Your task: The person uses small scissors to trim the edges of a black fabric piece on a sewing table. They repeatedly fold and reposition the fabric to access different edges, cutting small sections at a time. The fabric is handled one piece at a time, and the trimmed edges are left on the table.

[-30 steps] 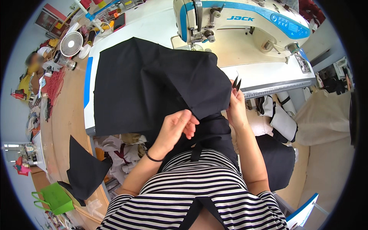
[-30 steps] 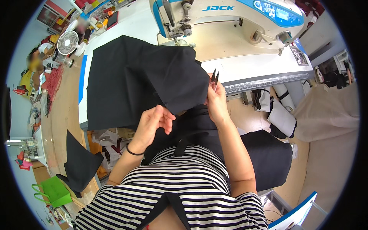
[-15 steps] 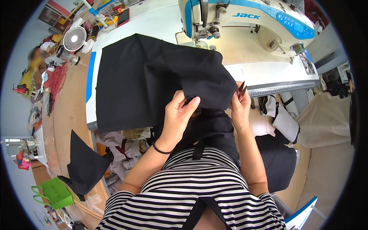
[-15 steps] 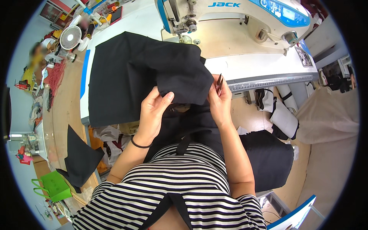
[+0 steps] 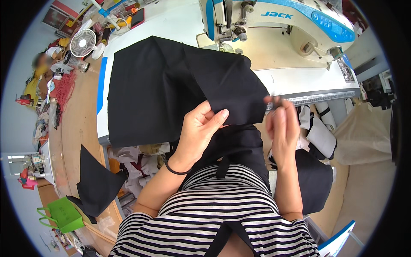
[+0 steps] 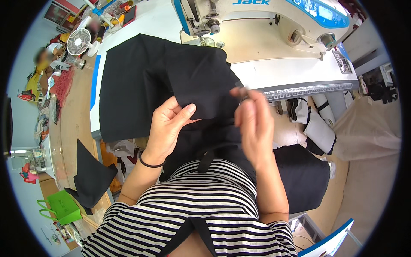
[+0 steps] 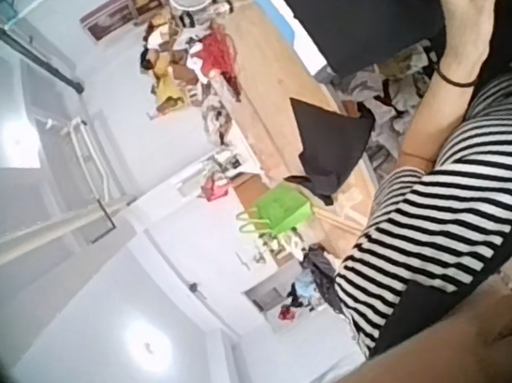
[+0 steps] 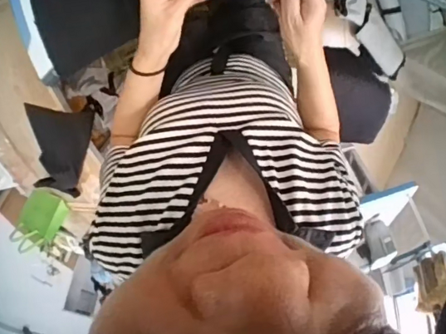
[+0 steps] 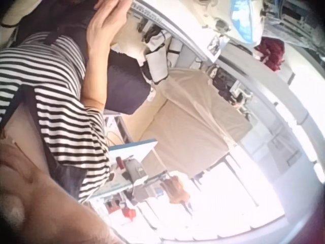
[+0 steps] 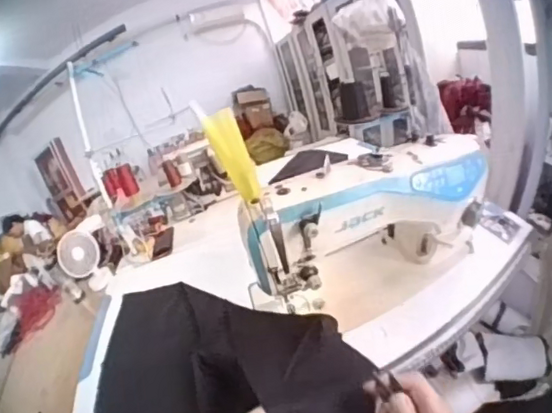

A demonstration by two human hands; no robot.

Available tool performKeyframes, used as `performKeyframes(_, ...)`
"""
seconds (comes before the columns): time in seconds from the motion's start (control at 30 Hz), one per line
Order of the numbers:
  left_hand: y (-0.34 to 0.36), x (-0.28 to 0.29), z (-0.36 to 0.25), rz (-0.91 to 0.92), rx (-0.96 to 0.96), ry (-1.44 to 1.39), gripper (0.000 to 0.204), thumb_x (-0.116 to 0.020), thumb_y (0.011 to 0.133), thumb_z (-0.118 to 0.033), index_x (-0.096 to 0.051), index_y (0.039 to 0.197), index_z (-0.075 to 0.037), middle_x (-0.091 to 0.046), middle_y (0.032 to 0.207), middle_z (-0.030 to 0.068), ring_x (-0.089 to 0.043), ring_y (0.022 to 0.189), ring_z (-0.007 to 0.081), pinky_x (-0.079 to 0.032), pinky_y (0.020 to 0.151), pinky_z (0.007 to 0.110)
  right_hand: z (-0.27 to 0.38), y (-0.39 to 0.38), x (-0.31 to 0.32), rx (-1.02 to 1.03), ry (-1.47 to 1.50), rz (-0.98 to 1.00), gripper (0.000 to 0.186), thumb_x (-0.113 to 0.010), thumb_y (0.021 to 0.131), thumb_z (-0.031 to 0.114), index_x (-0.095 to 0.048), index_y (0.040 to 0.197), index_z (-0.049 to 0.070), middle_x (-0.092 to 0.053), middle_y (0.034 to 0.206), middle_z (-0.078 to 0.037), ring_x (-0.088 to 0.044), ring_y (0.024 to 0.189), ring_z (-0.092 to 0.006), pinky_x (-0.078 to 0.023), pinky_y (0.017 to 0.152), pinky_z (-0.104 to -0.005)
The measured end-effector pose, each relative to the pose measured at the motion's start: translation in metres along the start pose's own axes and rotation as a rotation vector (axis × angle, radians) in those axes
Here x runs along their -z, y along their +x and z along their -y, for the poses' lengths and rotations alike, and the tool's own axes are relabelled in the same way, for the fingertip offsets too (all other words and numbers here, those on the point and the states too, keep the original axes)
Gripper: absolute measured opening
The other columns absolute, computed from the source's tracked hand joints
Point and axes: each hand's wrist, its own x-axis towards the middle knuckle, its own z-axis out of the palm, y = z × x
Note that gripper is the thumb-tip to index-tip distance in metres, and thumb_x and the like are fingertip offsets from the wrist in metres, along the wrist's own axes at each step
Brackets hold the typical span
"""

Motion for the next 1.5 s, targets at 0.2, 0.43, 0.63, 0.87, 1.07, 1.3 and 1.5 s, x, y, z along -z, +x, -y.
performKeyframes(0.2, -0.004, -0.005, -0.008, -0.011, 0.029, 0.031, 0.025, -0.055, 0.089, -0.007, -0.056, 0.112, 0.004, -0.062, 0.103, 0.0092, -0.06, 0.092, 0.0143, -0.052, 0.082, 0.03, 0.019, 0.001, -0.018, 0.012, -0.274, 0.127, 0.031, -0.06, 0.085, 0.009, -0.052, 0.114, 0.003, -0.062, 0.094, -0.005, -0.049, 0.061, -0.0081, -0.043, 0.06, -0.0206)
performKeyframes(0.43, -0.001, -0.007, -0.005, -0.006, -0.017, -0.007, 0.021, -0.056, 0.089, -0.008, -0.059, 0.106, 0.003, -0.063, 0.099, 0.0078, -0.061, 0.089, 0.0137, -0.053, 0.08, 0.03, 0.002, 0.015, -0.022, 0.102, -0.375, 0.176, 0.021, -0.059, 0.085, 0.008, -0.057, 0.105, 0.004, -0.062, 0.079, -0.005, -0.055, 0.063, -0.0127, -0.046, 0.061, -0.0246)
performKeyframes(0.63, -0.001, -0.008, -0.005, -0.031, -0.056, 0.043, 0.017, -0.055, 0.089, -0.008, -0.061, 0.099, 0.004, -0.064, 0.093, 0.0084, -0.062, 0.084, 0.0135, -0.053, 0.079, 0.029, 0.021, -0.013, -0.021, -0.051, -0.149, 0.215, 0.019, -0.043, 0.094, 0.008, -0.054, 0.108, 0.002, -0.053, 0.061, -0.005, -0.051, 0.051, -0.0119, -0.043, 0.052, -0.0251)
performKeyframes(0.87, -0.005, -0.014, -0.01, -0.005, -0.118, 0.052, 0.019, -0.053, 0.091, -0.009, -0.06, 0.097, 0.007, -0.064, 0.09, 0.0075, -0.059, 0.082, 0.0081, -0.05, 0.079, 0.023, 0.014, -0.012, -0.03, -0.064, -0.224, 0.267, 0.017, -0.047, 0.093, 0.012, -0.053, 0.107, 0.003, -0.059, 0.066, -0.014, -0.06, 0.053, -0.025, -0.044, 0.05, -0.0295)
performKeyframes(1.07, -0.007, -0.009, -0.01, 0.006, -0.144, 0.133, 0.017, -0.052, 0.091, -0.007, -0.06, 0.096, 0.007, -0.064, 0.091, 0.0108, -0.063, 0.085, 0.0166, -0.051, 0.082, 0.029, 0.016, -0.012, -0.03, -0.112, -0.237, 0.32, 0.018, -0.047, 0.093, 0.012, -0.052, 0.108, 0.004, -0.057, 0.063, -0.014, -0.058, 0.051, -0.0259, -0.043, 0.048, -0.0296)
performKeyframes(1.3, -0.008, -0.007, -0.009, 0.003, -0.131, 0.152, 0.017, -0.052, 0.09, -0.006, -0.061, 0.097, 0.007, -0.064, 0.091, 0.01, -0.062, 0.086, 0.0153, -0.051, 0.082, 0.028, 0.017, -0.012, -0.031, -0.09, -0.241, 0.315, 0.017, -0.047, 0.093, 0.012, -0.052, 0.107, 0.004, -0.055, 0.06, -0.013, -0.056, 0.048, -0.0243, -0.042, 0.047, -0.0291)
performKeyframes(1.5, -0.009, -0.004, -0.009, 0.016, -0.122, 0.216, 0.017, -0.052, 0.09, -0.006, -0.061, 0.097, 0.007, -0.065, 0.091, 0.0092, -0.062, 0.085, 0.0135, -0.05, 0.08, 0.025, 0.018, -0.012, -0.031, -0.081, -0.212, 0.316, 0.017, -0.046, 0.093, 0.012, -0.053, 0.106, 0.003, -0.052, 0.058, -0.01, -0.053, 0.048, -0.0176, -0.041, 0.048, -0.0269)
